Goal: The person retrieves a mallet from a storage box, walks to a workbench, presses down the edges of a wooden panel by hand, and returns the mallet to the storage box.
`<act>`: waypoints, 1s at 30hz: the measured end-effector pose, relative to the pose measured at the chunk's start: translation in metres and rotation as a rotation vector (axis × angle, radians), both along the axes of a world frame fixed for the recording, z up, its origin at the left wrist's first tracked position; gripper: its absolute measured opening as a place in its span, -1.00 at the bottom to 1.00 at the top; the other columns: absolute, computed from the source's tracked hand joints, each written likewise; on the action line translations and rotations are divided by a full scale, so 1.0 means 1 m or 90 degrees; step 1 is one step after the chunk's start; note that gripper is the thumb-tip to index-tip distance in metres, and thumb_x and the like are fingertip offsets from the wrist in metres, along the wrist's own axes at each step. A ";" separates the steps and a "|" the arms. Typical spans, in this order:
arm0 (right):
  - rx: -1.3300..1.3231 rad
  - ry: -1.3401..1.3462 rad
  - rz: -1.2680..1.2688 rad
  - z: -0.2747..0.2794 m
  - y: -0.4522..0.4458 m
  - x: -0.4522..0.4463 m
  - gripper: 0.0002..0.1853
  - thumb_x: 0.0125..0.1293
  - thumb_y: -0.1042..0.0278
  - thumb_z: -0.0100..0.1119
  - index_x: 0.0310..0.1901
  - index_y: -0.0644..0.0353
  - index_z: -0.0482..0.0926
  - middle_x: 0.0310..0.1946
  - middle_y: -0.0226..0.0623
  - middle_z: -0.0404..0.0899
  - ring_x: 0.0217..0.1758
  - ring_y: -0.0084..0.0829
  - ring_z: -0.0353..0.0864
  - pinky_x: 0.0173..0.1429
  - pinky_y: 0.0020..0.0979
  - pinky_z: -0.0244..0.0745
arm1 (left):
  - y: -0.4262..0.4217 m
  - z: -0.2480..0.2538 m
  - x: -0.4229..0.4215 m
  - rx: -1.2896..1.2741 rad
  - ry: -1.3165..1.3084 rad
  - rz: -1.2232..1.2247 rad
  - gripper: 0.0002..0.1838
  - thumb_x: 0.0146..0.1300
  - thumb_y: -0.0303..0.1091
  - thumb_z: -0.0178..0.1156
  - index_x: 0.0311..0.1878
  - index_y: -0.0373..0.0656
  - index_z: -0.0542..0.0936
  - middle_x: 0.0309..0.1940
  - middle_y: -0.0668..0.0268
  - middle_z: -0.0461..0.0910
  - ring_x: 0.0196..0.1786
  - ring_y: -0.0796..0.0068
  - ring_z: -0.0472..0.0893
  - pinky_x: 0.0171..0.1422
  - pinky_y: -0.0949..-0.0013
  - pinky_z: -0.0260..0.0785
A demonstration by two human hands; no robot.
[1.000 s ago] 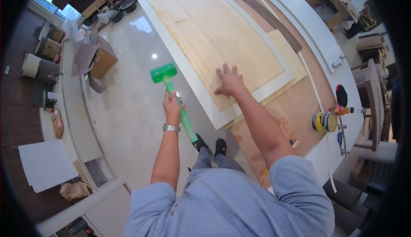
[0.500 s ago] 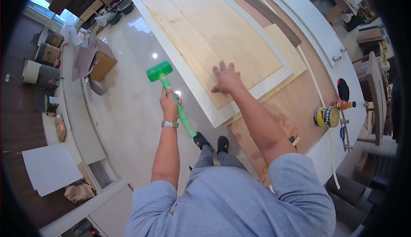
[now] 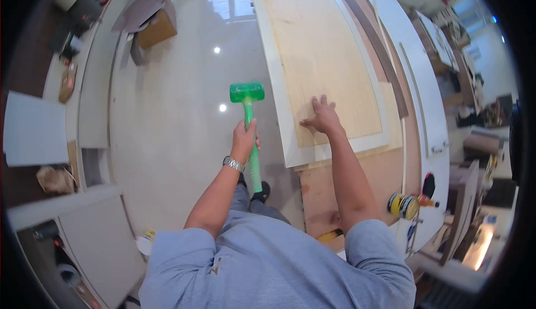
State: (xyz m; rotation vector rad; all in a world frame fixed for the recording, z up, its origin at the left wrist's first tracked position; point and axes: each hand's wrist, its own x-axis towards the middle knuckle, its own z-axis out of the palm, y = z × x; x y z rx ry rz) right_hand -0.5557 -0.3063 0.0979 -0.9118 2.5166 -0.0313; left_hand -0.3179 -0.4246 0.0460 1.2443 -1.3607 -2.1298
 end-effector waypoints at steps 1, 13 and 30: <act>0.003 -0.003 0.011 -0.002 -0.004 -0.003 -0.12 0.04 -0.08 0.50 0.41 -0.03 0.39 0.49 -0.06 0.20 0.55 0.16 0.07 0.46 0.11 0.26 | 0.003 -0.007 0.014 -0.015 -0.015 -0.003 -0.73 0.48 -0.14 0.12 -0.06 -0.17 0.44 -0.55 0.39 0.42 -0.66 0.61 0.42 -0.64 0.46 0.33; 0.218 0.245 0.706 0.017 -0.191 0.008 -0.69 0.35 0.28 -0.01 -0.03 -0.05 0.72 0.18 -0.40 0.54 0.38 -0.23 0.35 0.45 -0.04 0.25 | 0.036 -0.126 0.309 -0.008 -0.329 0.089 -0.76 0.24 -0.34 0.24 -0.20 -0.31 0.46 -0.61 0.21 0.48 -0.72 0.37 0.48 -0.68 0.27 0.41; 0.643 0.192 0.809 -0.011 -0.241 0.030 -0.62 0.13 0.35 0.18 0.02 -0.01 0.72 0.14 -0.26 0.63 0.39 -0.11 0.45 0.56 0.17 0.06 | 0.086 -0.101 0.355 0.138 -0.272 0.223 -0.77 0.33 -0.35 0.23 -0.18 -0.22 0.38 -0.63 0.36 0.41 -0.73 0.57 0.42 -0.71 0.40 0.33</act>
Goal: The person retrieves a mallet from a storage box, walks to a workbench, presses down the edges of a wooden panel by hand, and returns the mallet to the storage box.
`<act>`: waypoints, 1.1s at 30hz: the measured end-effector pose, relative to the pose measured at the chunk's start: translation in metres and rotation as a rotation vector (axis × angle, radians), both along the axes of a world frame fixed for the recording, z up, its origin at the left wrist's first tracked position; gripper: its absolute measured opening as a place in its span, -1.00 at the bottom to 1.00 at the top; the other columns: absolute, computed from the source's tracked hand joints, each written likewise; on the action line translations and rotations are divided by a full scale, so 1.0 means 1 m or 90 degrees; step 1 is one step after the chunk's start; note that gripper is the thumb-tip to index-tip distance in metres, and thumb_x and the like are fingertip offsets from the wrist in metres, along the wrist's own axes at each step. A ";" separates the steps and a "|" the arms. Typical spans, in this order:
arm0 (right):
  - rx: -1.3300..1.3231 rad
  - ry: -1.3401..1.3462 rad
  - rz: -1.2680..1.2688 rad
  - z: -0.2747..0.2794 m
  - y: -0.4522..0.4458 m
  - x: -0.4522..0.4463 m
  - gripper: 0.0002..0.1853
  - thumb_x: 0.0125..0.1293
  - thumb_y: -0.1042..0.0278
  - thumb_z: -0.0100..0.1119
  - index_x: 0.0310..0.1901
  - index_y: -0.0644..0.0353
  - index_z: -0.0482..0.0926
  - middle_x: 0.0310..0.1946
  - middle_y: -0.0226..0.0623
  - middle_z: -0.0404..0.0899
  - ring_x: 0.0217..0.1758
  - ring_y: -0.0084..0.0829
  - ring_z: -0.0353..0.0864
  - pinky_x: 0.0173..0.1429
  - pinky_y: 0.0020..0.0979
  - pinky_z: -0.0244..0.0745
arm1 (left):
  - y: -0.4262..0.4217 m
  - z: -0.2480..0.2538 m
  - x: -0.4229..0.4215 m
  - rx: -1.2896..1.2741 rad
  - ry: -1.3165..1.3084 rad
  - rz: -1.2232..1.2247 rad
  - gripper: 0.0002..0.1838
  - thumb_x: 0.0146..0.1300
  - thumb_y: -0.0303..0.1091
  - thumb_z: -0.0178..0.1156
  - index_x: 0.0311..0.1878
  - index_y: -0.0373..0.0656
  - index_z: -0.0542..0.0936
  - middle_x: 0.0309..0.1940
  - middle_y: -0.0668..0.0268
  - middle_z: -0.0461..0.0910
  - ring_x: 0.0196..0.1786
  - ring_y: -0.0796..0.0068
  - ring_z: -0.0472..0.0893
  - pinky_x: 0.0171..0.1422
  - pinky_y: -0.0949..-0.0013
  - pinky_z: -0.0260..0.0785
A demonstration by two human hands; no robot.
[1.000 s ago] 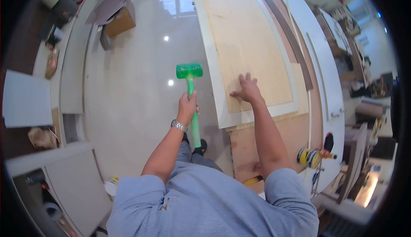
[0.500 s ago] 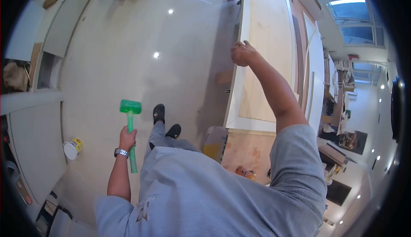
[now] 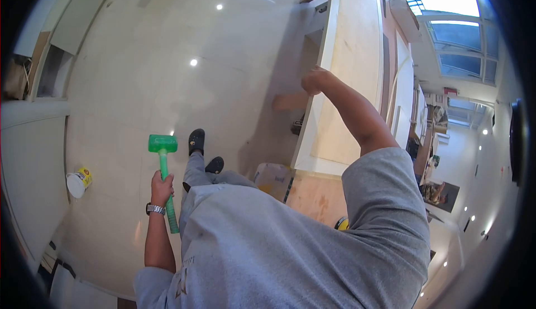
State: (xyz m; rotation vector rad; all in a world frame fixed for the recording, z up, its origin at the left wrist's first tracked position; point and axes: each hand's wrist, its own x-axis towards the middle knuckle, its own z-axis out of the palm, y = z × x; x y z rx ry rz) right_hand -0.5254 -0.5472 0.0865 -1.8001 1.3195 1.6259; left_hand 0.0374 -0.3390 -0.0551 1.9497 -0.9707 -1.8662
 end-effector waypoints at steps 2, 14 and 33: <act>0.020 -0.007 0.007 -0.004 0.008 0.000 -0.66 0.15 0.33 0.17 -0.02 -0.01 0.72 0.14 -0.28 0.64 0.37 -0.14 0.47 0.55 0.13 0.08 | -0.011 0.005 -0.016 -0.009 0.032 -0.042 -0.78 0.34 -0.34 0.23 -0.18 -0.22 0.39 -0.63 0.36 0.41 -0.72 0.57 0.43 -0.70 0.40 0.33; -0.582 -0.395 -0.478 0.038 0.145 -0.029 -0.39 0.21 -0.04 0.31 0.26 0.03 0.52 0.39 -0.15 0.37 0.49 -0.09 0.26 0.55 0.02 0.13 | -0.073 0.074 -0.175 -0.187 0.235 -0.264 -0.67 0.39 -0.32 0.16 0.13 -0.27 0.46 -0.58 0.39 0.45 -0.63 0.58 0.49 -0.57 0.41 0.40; -0.592 -0.149 -0.893 0.022 0.258 -0.006 0.12 0.06 -0.31 0.42 0.58 -0.36 -0.05 0.65 -0.28 -0.33 0.62 0.32 -0.33 0.38 0.59 0.01 | -0.051 0.108 -0.378 -0.223 0.263 -0.252 -0.39 0.55 -0.22 -0.05 0.59 0.14 0.04 -0.52 0.39 0.39 -0.65 0.62 0.39 -0.62 0.46 0.37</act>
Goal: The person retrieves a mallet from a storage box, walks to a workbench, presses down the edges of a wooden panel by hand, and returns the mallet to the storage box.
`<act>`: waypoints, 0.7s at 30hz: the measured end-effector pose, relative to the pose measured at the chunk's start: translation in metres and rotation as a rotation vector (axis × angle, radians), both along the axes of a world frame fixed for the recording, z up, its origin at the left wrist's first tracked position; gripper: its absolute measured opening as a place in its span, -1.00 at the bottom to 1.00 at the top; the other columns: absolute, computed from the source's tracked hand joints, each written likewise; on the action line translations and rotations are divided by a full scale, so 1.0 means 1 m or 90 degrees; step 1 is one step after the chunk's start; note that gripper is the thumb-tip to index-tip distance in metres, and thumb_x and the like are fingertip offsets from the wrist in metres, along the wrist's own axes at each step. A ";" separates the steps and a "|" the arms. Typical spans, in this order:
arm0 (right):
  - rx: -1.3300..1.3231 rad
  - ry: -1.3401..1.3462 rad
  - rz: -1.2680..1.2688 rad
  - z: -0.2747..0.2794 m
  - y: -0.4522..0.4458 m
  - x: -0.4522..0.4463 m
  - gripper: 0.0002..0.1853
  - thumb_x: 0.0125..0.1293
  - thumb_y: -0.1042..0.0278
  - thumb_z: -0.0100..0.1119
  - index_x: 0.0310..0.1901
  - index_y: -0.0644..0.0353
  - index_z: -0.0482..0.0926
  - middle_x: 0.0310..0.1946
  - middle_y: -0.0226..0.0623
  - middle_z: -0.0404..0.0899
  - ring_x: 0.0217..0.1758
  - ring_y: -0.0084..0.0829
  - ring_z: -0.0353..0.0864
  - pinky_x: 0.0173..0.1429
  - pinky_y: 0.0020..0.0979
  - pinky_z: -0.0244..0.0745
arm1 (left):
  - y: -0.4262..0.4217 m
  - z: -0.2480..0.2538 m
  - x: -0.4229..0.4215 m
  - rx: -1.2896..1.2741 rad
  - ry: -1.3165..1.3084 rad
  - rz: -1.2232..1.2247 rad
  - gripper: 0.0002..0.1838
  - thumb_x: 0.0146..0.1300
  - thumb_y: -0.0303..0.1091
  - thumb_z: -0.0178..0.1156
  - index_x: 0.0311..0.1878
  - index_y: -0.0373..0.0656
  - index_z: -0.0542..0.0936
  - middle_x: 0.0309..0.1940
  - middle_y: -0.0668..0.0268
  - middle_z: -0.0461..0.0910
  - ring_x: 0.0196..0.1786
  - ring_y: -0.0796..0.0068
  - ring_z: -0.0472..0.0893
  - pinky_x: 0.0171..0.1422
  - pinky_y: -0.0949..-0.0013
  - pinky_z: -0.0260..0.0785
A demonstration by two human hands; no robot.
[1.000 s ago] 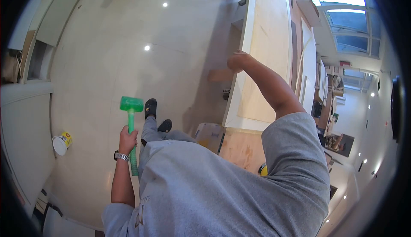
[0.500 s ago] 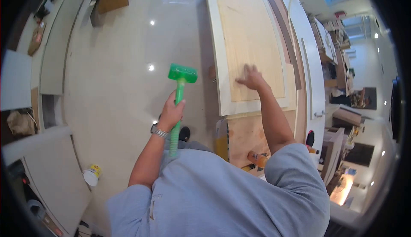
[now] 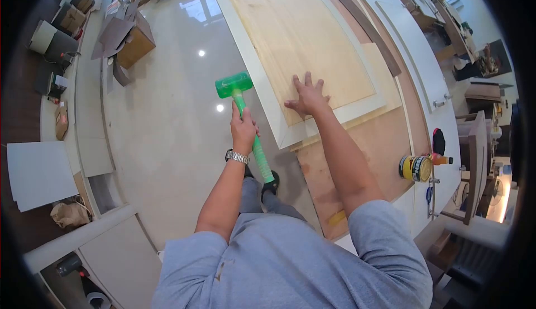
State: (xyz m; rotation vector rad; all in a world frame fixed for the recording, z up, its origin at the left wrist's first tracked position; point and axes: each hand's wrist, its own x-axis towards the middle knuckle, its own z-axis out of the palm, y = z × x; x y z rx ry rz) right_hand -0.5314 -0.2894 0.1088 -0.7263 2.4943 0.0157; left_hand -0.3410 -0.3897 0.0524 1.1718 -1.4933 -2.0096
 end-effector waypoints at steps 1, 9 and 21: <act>-0.006 -0.008 -0.002 -0.002 0.000 0.001 0.12 0.07 -0.30 0.42 0.58 -0.37 -0.05 0.65 -0.28 -0.33 0.62 0.31 -0.33 0.38 0.59 0.00 | 0.000 0.000 -0.001 -0.016 -0.013 -0.003 -0.40 0.55 -0.22 -0.05 0.58 0.18 0.05 -0.51 0.39 0.39 -0.65 0.62 0.39 -0.62 0.47 0.36; -0.016 -0.027 -0.023 0.009 0.003 0.001 0.09 0.09 -0.27 0.42 0.58 -0.40 -0.05 0.65 -0.32 -0.33 0.64 0.24 -0.34 0.41 0.56 0.00 | -0.025 -0.006 0.006 0.110 0.083 0.077 -0.39 0.55 -0.23 -0.04 0.59 0.12 0.07 -0.53 0.40 0.40 -0.65 0.62 0.41 -0.63 0.46 0.37; -0.030 -0.034 -0.048 0.015 0.002 0.005 0.04 0.12 -0.19 0.44 0.56 -0.37 0.02 0.65 -0.37 -0.31 0.65 0.19 -0.34 0.47 0.51 -0.04 | 0.004 -0.002 0.007 0.014 0.020 0.031 -0.42 0.55 -0.26 -0.06 0.58 0.16 0.11 -0.52 0.40 0.38 -0.63 0.63 0.41 -0.62 0.48 0.36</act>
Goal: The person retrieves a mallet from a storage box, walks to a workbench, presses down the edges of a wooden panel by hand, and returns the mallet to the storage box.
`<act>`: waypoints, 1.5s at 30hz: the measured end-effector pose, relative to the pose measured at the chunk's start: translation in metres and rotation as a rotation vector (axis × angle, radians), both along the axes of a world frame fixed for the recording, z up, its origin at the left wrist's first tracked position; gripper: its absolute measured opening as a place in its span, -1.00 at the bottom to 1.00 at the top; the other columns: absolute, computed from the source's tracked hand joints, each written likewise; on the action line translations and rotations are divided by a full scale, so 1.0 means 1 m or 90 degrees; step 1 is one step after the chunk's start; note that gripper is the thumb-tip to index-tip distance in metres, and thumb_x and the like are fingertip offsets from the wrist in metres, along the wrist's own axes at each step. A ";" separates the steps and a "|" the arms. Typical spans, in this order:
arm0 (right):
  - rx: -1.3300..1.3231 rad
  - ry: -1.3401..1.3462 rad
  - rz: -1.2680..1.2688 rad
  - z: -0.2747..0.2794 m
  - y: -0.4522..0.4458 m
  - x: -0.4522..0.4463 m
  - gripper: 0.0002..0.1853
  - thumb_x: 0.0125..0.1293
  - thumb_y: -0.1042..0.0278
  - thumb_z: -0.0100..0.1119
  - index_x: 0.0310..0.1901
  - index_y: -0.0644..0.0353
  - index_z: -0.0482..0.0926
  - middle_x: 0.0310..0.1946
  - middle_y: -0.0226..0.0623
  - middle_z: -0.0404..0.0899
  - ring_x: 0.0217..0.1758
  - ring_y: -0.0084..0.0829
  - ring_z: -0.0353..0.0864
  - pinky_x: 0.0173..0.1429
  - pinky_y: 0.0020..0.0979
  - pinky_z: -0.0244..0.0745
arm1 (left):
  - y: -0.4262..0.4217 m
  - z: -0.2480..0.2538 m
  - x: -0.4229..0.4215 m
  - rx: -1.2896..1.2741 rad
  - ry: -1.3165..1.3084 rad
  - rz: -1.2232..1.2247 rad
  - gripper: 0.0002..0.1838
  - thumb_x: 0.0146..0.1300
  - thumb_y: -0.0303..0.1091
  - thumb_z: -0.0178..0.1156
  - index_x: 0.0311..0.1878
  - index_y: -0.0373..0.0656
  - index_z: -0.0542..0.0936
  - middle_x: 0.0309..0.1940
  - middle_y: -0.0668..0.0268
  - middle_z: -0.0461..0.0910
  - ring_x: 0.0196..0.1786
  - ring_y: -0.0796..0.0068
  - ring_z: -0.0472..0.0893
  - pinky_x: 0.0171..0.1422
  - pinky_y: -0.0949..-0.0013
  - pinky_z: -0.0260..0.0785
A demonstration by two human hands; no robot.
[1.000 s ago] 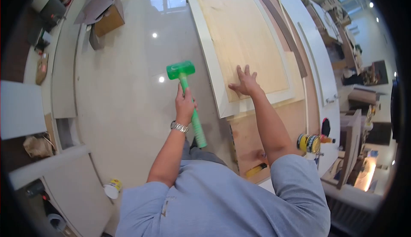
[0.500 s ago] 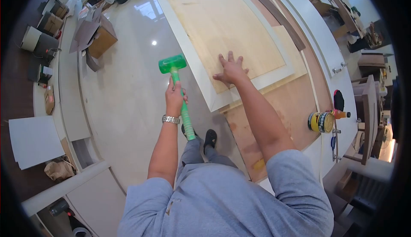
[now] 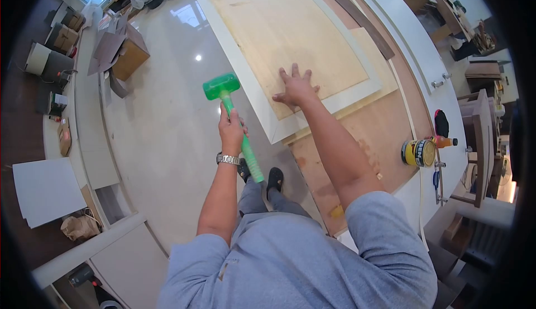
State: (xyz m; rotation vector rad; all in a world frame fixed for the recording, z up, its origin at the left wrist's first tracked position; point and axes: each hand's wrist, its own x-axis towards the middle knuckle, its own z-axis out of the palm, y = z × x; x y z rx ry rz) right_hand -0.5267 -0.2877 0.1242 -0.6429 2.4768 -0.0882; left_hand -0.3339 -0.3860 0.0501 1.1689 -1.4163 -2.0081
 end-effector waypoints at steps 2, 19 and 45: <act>0.005 -0.002 0.002 0.003 -0.001 0.001 0.04 0.12 -0.18 0.44 0.56 -0.37 0.02 0.65 -0.37 -0.31 0.65 0.19 -0.34 0.47 0.50 -0.04 | -0.006 0.002 0.001 -0.032 -0.027 -0.031 -0.42 0.55 -0.27 -0.05 0.58 0.15 0.11 -0.52 0.40 0.38 -0.64 0.63 0.41 -0.63 0.48 0.36; -0.017 0.009 0.002 0.000 0.001 -0.003 0.03 0.12 -0.18 0.45 0.56 -0.37 0.04 0.64 -0.35 -0.27 0.64 0.23 -0.33 0.45 0.52 -0.01 | 0.002 0.015 0.008 -0.013 0.006 -0.014 -0.37 0.54 -0.27 -0.04 0.60 0.12 0.03 -0.54 0.39 0.39 -0.64 0.61 0.42 -0.61 0.48 0.36; 0.032 0.088 0.121 -0.050 0.003 -0.024 0.06 0.16 -0.32 0.33 0.59 -0.30 -0.07 0.64 -0.17 -0.30 0.61 0.34 -0.27 0.34 0.57 0.12 | 0.134 -0.019 0.103 0.117 0.036 -0.057 -0.34 0.56 -0.28 -0.06 0.62 0.18 -0.06 -0.50 0.44 0.38 -0.63 0.70 0.41 -0.60 0.52 0.37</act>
